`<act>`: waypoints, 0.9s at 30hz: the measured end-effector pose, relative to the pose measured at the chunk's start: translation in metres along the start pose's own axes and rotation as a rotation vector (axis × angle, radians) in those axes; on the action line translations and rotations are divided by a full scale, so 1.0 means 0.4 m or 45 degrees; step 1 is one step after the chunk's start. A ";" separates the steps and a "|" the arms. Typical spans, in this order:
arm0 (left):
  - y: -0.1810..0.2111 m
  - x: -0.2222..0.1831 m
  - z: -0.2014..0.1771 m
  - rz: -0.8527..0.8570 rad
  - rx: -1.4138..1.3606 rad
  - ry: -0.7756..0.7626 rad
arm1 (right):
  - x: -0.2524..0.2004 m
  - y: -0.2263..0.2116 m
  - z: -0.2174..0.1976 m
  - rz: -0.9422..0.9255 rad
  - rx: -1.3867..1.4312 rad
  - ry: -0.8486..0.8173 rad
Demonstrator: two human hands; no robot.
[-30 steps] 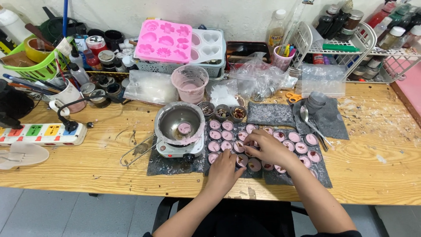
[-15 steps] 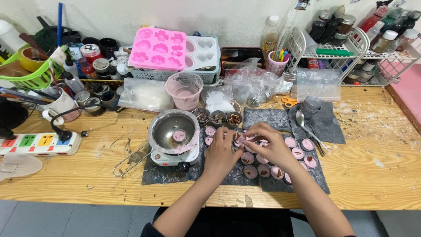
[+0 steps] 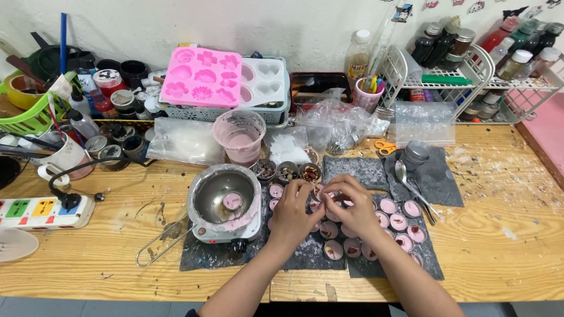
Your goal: Adding decorative flowers and fragrance elements to small tea light candles.
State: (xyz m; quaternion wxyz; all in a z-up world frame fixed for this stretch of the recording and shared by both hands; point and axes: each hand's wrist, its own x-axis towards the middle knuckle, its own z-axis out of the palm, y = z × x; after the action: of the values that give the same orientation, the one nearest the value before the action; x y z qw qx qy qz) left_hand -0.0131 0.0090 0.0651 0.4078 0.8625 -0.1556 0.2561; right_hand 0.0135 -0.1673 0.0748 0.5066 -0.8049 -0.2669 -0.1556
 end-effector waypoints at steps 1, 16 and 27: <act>-0.002 -0.001 0.001 -0.003 0.002 0.000 | -0.001 -0.002 0.003 0.001 0.002 -0.002; -0.025 -0.016 0.021 0.146 0.042 -0.053 | -0.020 -0.006 0.014 0.294 0.105 0.088; -0.021 -0.016 0.013 0.205 0.036 -0.009 | -0.023 0.009 0.004 0.234 -0.057 0.112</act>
State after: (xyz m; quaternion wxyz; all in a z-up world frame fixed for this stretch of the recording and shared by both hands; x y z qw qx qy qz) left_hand -0.0129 0.0104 0.0535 0.3730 0.8538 -0.2222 0.2871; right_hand 0.0083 -0.1695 0.0667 0.5120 -0.8295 -0.1658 -0.1496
